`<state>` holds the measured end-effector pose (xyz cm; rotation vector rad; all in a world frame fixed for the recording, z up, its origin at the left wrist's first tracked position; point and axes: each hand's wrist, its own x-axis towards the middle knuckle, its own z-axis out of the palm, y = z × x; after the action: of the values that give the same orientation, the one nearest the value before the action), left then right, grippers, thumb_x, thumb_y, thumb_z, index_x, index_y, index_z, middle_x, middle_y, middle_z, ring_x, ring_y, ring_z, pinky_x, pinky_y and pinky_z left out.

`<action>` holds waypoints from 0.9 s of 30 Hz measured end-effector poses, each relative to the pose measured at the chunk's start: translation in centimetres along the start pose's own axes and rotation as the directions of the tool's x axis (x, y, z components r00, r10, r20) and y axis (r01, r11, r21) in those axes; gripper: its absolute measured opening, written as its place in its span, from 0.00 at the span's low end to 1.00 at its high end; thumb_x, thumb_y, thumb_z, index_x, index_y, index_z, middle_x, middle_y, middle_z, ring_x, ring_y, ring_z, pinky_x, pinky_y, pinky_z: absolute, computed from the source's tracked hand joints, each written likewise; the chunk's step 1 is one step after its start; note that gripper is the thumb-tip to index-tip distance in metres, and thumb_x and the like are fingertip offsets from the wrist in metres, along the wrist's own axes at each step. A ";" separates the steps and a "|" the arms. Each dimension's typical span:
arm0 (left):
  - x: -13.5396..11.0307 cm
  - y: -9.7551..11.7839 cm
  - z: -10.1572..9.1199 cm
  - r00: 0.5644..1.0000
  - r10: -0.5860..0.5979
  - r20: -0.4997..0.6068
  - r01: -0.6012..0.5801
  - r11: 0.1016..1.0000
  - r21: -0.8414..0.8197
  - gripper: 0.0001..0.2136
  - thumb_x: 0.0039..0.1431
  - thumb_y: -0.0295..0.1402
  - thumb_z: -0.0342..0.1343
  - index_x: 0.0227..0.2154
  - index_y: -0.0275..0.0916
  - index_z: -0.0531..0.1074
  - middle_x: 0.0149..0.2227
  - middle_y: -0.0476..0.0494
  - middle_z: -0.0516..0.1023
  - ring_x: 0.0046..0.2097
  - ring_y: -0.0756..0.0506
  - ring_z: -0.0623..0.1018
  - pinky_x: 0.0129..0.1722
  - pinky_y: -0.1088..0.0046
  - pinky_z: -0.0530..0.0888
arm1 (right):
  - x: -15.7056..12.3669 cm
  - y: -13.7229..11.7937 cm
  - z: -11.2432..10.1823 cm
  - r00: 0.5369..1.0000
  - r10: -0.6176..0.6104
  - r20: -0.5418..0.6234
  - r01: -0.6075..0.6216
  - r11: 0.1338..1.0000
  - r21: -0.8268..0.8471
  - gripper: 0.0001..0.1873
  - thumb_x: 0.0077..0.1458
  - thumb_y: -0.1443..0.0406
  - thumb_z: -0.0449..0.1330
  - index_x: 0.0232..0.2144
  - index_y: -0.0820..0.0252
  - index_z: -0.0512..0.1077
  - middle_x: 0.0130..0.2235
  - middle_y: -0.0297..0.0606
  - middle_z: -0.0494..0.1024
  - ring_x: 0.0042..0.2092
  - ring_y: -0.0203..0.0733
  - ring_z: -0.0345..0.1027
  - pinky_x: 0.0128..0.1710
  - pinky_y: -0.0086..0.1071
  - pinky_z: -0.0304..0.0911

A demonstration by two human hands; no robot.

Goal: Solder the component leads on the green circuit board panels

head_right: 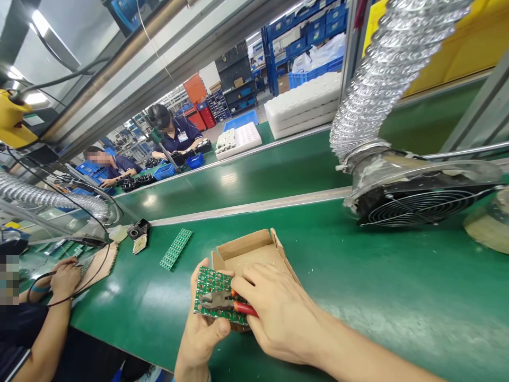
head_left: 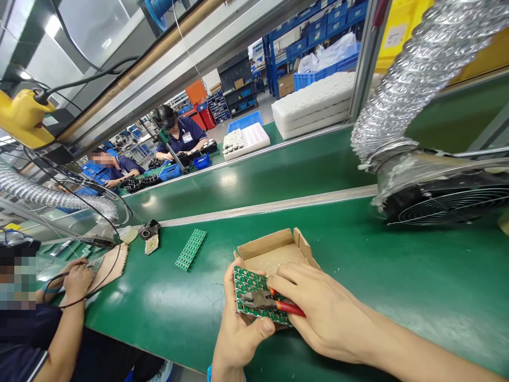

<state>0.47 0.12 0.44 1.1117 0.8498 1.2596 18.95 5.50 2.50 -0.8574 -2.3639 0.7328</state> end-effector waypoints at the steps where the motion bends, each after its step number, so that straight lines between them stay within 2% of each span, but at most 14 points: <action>1: 0.0 0.0 0.0 1.000 0.001 -0.003 -0.001 1.000 0.002 0.43 0.52 0.39 0.66 0.64 0.52 0.43 0.58 0.39 0.66 0.58 0.34 0.71 0.58 0.53 0.68 | 0.0 0.0 0.0 1.000 0.002 0.001 -0.002 1.000 0.000 0.07 0.49 0.74 0.54 0.31 0.59 0.65 0.35 0.38 0.69 0.36 0.43 0.60 0.36 0.37 0.58; 8: 0.1 0.1 0.1 1.000 -0.017 -0.001 0.017 1.000 0.021 0.46 0.52 0.41 0.67 0.65 0.51 0.40 0.60 0.37 0.66 0.58 0.34 0.71 0.58 0.53 0.68 | -0.2 0.1 0.5 0.999 0.003 -0.035 -0.003 1.000 0.012 0.07 0.49 0.73 0.54 0.31 0.59 0.64 0.34 0.37 0.69 0.35 0.42 0.60 0.34 0.36 0.57; 14: 0.1 0.2 0.1 1.000 0.000 0.003 0.000 1.000 0.022 0.44 0.52 0.42 0.67 0.64 0.52 0.42 0.59 0.38 0.66 0.58 0.35 0.71 0.58 0.54 0.67 | -0.1 0.2 0.7 0.998 -0.032 -0.062 0.031 0.999 -0.017 0.06 0.51 0.73 0.53 0.31 0.59 0.65 0.33 0.37 0.69 0.35 0.43 0.61 0.35 0.36 0.57; 18: 0.1 0.2 0.1 1.000 0.004 0.008 -0.004 1.000 0.012 0.44 0.52 0.41 0.66 0.63 0.52 0.41 0.58 0.38 0.67 0.57 0.35 0.72 0.58 0.54 0.68 | -0.2 0.3 1.1 0.995 -0.046 -0.084 0.045 0.999 -0.013 0.06 0.51 0.73 0.52 0.30 0.58 0.63 0.32 0.36 0.69 0.33 0.41 0.61 0.32 0.35 0.56; 27: 0.1 0.0 -0.1 1.000 0.001 -0.012 0.000 0.999 0.035 0.43 0.52 0.41 0.66 0.63 0.52 0.43 0.57 0.39 0.66 0.55 0.36 0.74 0.54 0.56 0.72 | 0.0 0.2 0.9 0.996 -0.006 -0.084 0.007 1.000 0.020 0.06 0.49 0.73 0.53 0.29 0.58 0.62 0.32 0.36 0.69 0.32 0.41 0.60 0.31 0.34 0.56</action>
<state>0.42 0.22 0.41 1.1336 0.8833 1.2570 18.46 5.32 1.75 -0.8552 -2.2805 0.7028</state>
